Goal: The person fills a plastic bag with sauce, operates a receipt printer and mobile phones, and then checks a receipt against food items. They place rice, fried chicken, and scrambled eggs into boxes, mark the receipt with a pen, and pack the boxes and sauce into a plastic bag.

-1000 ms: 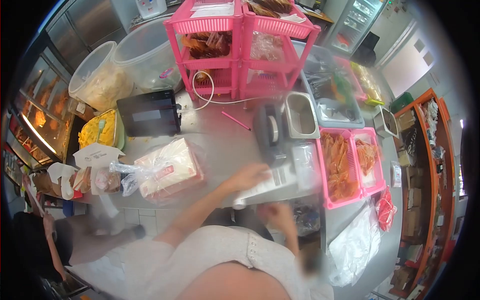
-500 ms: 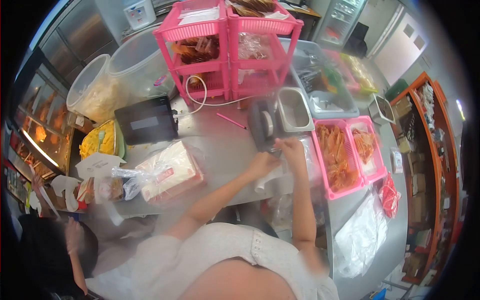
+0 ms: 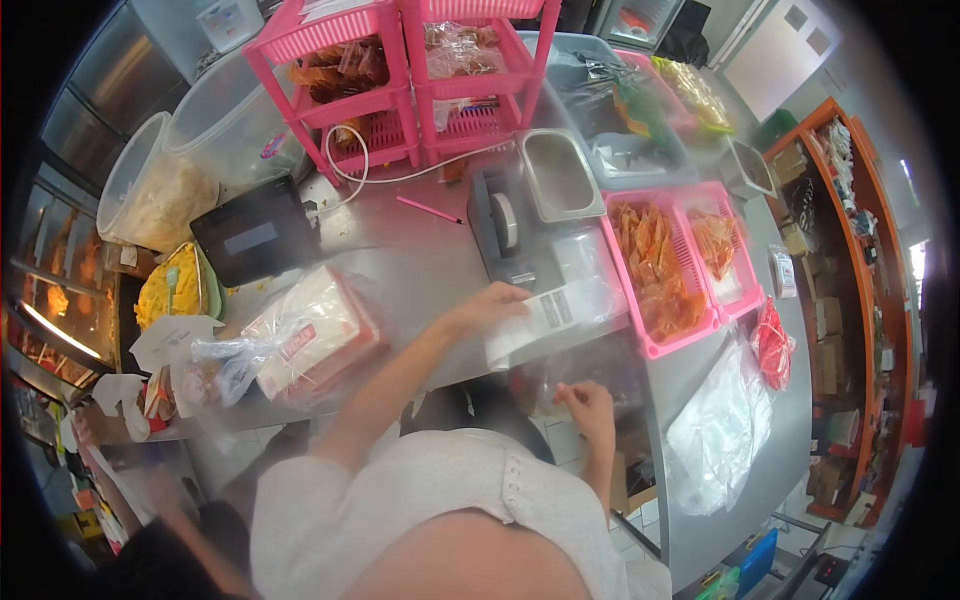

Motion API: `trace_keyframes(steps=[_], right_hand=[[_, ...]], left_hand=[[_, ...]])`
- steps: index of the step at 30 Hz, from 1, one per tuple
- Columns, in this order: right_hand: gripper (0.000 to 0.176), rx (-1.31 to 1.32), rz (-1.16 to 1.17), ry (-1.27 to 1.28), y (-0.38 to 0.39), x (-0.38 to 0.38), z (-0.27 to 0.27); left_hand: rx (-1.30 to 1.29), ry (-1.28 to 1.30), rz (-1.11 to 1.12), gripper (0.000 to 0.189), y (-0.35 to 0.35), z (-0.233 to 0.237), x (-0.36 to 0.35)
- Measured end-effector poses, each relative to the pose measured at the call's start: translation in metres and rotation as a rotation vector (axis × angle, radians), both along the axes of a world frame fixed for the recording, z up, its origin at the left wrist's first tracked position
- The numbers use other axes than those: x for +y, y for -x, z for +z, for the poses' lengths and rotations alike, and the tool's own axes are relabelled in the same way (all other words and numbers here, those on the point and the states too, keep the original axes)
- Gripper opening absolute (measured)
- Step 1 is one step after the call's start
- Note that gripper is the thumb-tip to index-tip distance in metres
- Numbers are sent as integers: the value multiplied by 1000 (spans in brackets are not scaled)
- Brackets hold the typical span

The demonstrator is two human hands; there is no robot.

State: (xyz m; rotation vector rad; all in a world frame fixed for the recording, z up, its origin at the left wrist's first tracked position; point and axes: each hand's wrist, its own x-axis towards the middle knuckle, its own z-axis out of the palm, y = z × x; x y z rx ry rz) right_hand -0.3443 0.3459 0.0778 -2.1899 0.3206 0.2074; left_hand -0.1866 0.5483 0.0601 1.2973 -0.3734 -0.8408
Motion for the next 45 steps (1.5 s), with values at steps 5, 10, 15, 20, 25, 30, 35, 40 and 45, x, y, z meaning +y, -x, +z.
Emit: trace_keyframes(steps=[5, 10, 15, 20, 25, 30, 35, 40, 45], right_hand=[[23, 1, -11, -49, 6, 2, 5], [21, 30, -32, -231, 12, 5, 18], [18, -111, -28, -473, 23, 15, 53], [17, -90, 24, -515, 33, 23, 82], [17, -22, -46, -411, 40, 18, 72], [21, 51, -43, -314, 44, 16, 50], [22, 63, -26, -286, 44, 21, 47], [21, 24, 63, -262, 45, 24, 38], [25, 68, 25, -379, 40, 17, 30]], left_hand=[[89, -12, 84, 32, 10, -3, 5], [119, -38, 560, 36, 37, 11, -11], [231, 9, 491, 33, 27, 13, -7], [125, -90, 479, 33, 25, 16, -11], [179, 48, 525, 30, 23, 9, -9], [265, 51, 657, 26, 32, 15, -20], [396, 133, 899, 21, 39, 14, -42], [539, 147, 886, 12, 34, 5, -50], [116, -66, 1063, 19, 42, 0, -63]])
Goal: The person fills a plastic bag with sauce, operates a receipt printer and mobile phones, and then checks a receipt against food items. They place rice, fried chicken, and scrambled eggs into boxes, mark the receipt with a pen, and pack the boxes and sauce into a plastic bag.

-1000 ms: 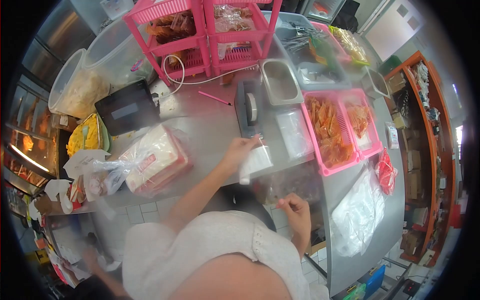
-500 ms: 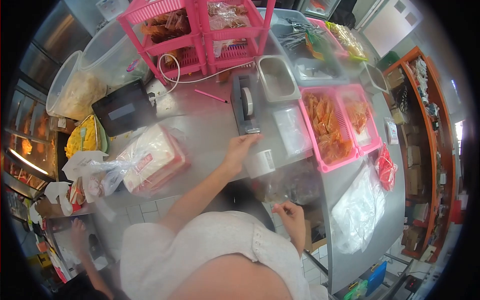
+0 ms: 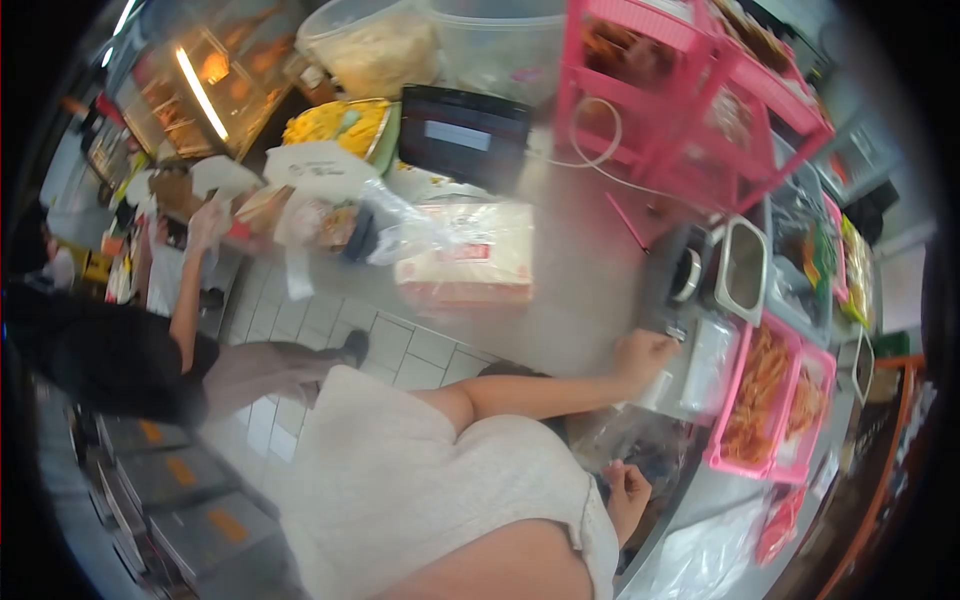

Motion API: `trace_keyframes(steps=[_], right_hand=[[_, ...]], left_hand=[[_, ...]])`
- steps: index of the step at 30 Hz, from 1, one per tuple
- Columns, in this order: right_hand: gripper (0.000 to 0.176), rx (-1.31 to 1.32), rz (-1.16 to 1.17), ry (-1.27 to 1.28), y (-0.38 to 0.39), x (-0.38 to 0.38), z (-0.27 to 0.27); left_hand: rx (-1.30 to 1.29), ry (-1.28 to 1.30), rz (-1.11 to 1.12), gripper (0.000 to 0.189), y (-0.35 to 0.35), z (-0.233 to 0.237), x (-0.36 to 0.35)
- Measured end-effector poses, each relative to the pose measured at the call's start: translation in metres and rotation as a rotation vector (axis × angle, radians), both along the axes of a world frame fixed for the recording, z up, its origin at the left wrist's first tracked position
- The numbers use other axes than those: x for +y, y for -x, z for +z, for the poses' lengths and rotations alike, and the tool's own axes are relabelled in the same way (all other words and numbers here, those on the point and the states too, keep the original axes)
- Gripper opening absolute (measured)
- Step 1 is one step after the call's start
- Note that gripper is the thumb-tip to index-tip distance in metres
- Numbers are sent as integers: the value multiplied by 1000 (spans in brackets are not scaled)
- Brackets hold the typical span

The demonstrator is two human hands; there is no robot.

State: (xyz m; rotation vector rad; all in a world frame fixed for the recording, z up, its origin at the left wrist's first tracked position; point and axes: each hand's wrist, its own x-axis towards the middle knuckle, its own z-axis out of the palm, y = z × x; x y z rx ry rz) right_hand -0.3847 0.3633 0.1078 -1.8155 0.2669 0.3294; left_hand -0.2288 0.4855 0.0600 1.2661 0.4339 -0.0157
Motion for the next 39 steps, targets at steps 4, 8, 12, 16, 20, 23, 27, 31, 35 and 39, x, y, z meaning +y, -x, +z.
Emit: trace_keyframes(steps=[4, 8, 12, 16, 20, 23, 27, 31, 35, 39], right_hand=[[28, 19, 92, 84, -8, 0, 7], [30, 53, 97, -2, -6, -7, 10], [32, 41, 45, -38, -4, -5, 10], [33, 28, 67, 9, -2, -2, 6], [34, 14, 62, -11, 1, -1, 3], [34, 17, 67, -17, -1, -4, 3], [31, 102, 161, -20, 1, -9, -6], [24, -54, 251, 29, 1, -15, 3], [19, 78, 387, -48, -20, -24, 12], [16, -127, 687, 63, -73, 10, 32]], left_hand=[[-137, -424, 16, 23, 2, 3, 2], [-250, -141, -17, 21, 1, -8, 0], [-210, 223, 75, 19, 2, -5, -4], [-155, 275, 164, 17, 1, -10, -10], [-33, 366, 178, 17, -3, -6, -11], [87, 488, 181, 18, -5, 4, -10], [305, 485, 107, 20, 4, -48, -5], [-199, 337, 48, 22, 45, -8, 12], [-333, 41, 79, 23, 88, 60, 78], [-493, 143, 129, 24, 126, 80, 123]])
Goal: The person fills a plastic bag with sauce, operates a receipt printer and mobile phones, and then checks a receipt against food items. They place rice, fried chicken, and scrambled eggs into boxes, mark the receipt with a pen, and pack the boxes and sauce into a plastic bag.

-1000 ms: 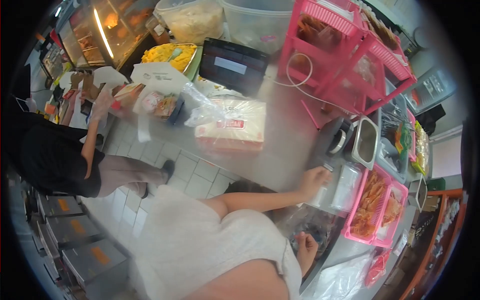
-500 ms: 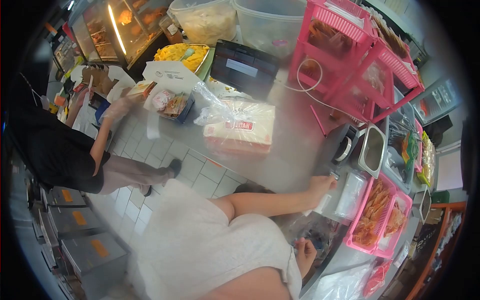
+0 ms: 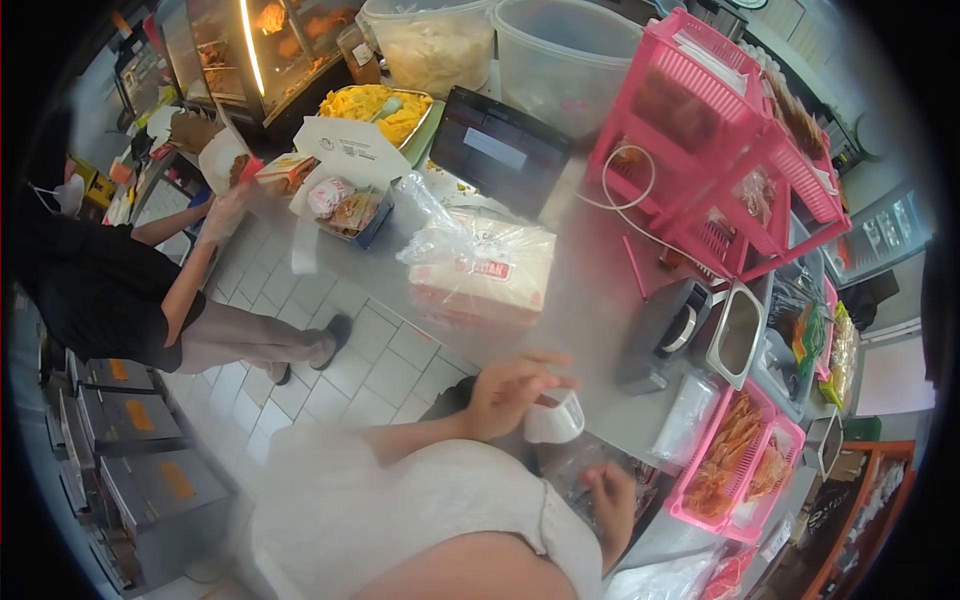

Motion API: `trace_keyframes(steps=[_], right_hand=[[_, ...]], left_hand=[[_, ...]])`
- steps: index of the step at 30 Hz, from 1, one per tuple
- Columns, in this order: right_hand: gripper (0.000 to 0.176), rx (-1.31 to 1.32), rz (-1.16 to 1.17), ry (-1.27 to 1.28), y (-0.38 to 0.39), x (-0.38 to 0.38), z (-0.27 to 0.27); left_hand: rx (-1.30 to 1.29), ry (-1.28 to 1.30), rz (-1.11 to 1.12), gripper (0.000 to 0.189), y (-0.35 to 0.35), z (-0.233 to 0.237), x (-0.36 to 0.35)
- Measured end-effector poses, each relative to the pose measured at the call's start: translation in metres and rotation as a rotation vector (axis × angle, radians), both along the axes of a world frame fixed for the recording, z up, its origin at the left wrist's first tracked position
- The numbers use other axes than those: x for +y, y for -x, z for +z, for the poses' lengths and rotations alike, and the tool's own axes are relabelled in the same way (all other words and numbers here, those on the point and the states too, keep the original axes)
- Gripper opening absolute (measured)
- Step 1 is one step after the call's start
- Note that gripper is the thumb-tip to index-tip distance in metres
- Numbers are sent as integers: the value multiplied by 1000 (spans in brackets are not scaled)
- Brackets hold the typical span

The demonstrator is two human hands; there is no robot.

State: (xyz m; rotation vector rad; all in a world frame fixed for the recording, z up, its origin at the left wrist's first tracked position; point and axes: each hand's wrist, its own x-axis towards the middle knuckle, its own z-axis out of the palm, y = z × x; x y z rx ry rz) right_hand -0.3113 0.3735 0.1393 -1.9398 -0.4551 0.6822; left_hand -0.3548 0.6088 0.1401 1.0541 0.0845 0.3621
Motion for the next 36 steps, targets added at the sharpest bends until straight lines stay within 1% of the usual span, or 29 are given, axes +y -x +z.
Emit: trace_keyframes(steps=[2, 3, 4, 6, 8, 9, 10, 11, 12, 13, 14, 15, 16, 18, 19, 21, 22, 23, 24, 25, 26, 27, 28, 29, 31, 32, 34, 35, 36], right_hand=[[16, -80, 115, -46, -25, 29, 12], [17, -115, 169, -85, -38, 45, 19], [18, -146, 256, -116, -53, 58, 21], [23, -158, 377, -201, -82, 88, 17], [26, -151, 421, -257, -104, 117, 7], [28, -172, 381, -180, -114, 131, 1], [31, -191, 340, -103, -120, 141, -7], [31, -203, 349, -105, -123, 146, -17], [32, -55, 320, -141, -124, 151, -28], [33, 99, 291, -172, -124, 155, -36], [33, 95, 301, -171, -123, 158, -42], [33, 171, 285, -171, -121, 159, -47], [33, 250, 268, -171, -121, 161, -51], [33, 290, 282, -189, -123, 163, -56], [33, 327, 286, -205, -123, 163, -58], [33, 366, 320, -196, -127, 162, -63], [33, 390, 344, -192, -129, 163, -63], [33, 398, 348, -189, -129, 165, -64], [37, 409, 339, -192, -126, 168, -62], [40, 418, 327, -195, -123, 169, -62], [40, 422, 325, -192, -121, 170, -70], [43, 367, 315, -128, -120, 170, -84], [46, 312, 305, -63, -118, 172, -93], [46, 317, 303, -59, -114, 172, -99], [45, -185, 251, 273, -103, 177, -105], [45, -180, 257, 277, -100, 180, -106], [43, -353, 287, 529, -98, 186, -103], [43, -358, 298, 533, -96, 184, -102], [42, -467, 294, 554, -95, 181, -98]], left_hand=[[-297, -71, 170, 20, 8, 10, 19], [-302, -74, 174, 20, 8, 21, 30], [-330, -40, 133, 13, 5, 34, 43], [-369, -14, 99, 15, -12, 44, 65], [-320, 437, 113, 14, -44, 37, 84], [-336, 432, 118, 14, -58, 25, 100], [-324, 73, 203, 15, -72, 6, 117], [-304, -287, 286, 22, -82, -7, 128], [-317, -294, 295, 22, -85, -13, 133], [-160, -386, 342, 26, -85, -16, 137], [4, -471, 389, 32, -83, -21, 140], [154, -574, 401, 31, -79, -19, 142], [159, -571, 410, 31, -78, -18, 140], [245, -771, 512, 25, -75, -12, 136], [259, -767, 518, 25, -74, -5, 133], [470, -1158, 617, 26, -73, 10, 127], [481, -1158, 619, 26, -77, 2, 130], [573, -1294, 659, 32, -82, -12, 134], [665, -1431, 694, 39, -85, -13, 136], [670, -1430, 689, 39, -87, -13, 137], [761, -1430, 660, 44, -89, -13, 139], [849, -1429, 629, 50, -91, -6, 140], [850, -1428, 623, 50, -92, 1, 141], [894, -1435, 630, 52, -93, 10, 143], [989, -1453, 616, 55, -95, 27, 143], [997, -1449, 614, 55, -95, 23, 146], [906, -1778, 735, 54, -91, 16, 153], [917, -1768, 742, 54, -85, 14, 154], [982, -1778, 739, 52, -79, 18, 157]])
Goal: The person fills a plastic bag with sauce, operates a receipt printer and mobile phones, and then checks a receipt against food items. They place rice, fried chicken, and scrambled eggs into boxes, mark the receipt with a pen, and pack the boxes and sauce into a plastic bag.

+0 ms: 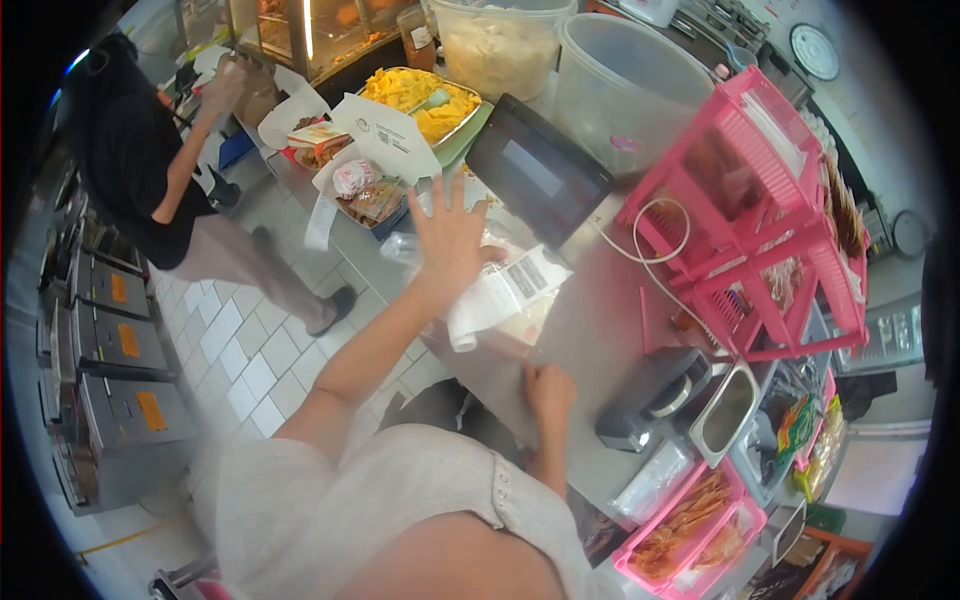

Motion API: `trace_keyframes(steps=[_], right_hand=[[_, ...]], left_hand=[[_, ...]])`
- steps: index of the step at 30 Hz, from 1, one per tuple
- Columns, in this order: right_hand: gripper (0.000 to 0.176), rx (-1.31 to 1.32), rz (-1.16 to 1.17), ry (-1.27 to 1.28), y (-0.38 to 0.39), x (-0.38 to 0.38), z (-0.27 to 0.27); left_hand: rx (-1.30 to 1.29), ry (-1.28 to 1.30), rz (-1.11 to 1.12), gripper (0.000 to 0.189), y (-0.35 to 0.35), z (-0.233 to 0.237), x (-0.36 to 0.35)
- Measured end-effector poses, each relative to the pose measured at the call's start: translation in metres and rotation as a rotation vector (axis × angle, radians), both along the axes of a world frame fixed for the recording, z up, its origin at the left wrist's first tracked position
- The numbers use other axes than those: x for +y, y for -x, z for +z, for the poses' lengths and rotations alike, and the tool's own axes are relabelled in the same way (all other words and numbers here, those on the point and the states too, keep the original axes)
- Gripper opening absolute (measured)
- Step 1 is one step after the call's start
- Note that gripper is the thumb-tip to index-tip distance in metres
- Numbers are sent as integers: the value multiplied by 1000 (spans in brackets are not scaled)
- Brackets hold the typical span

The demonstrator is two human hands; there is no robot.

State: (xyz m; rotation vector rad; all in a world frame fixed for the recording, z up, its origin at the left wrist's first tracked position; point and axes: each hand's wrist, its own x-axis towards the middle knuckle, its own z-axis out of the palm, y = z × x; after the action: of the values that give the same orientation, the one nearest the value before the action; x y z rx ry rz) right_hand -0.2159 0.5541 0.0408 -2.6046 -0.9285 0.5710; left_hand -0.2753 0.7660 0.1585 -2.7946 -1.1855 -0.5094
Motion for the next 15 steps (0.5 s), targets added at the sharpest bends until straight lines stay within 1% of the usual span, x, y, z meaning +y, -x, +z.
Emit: trace_keyframes(steps=[1, 2, 4, 5, 6, 7, 8, 10, 11, 13, 14, 15], right_hand=[[42, -112, 28, 6, -2, 1, 8], [42, -130, 53, 7, -7, 3, 20], [32, -63, -13, -90, -14, 7, 61], [28, -57, -9, -300, -16, 13, 78], [24, -40, -7, -507, -16, 22, 93], [22, -94, 41, -636, -14, 36, 113], [20, -148, 86, -771, -12, 57, 127], [24, -382, 503, -881, -14, 104, 138], [24, -383, 501, -887, -8, 121, 138], [26, -418, 742, -275, 12, 152, 133], [26, -421, 735, -294, 18, 161, 128], [26, -454, 734, -191, 21, 165, 122]], left_hand=[[35, -4, 48, 51, 6, 6, 3], [17, -2, 73, 51, 10, 12, 8], [41, 584, 139, 42, 20, 23, 18], [18, 595, 162, 42, 29, 17, 26], [-167, 186, 207, 40, 40, 6, 34], [-332, -225, 248, 38, 52, -3, 35], [-337, -213, 268, 38, 63, -2, 33], [-625, -250, 325, 32, 89, 16, 30], [-738, -80, 301, 35, 95, 23, 23], [-1101, 319, 65, 38, 106, 5, 20], [-1163, 438, 14, 37, 111, -9, 15], [-1219, 558, -39, 35, 117, -23, 11]])
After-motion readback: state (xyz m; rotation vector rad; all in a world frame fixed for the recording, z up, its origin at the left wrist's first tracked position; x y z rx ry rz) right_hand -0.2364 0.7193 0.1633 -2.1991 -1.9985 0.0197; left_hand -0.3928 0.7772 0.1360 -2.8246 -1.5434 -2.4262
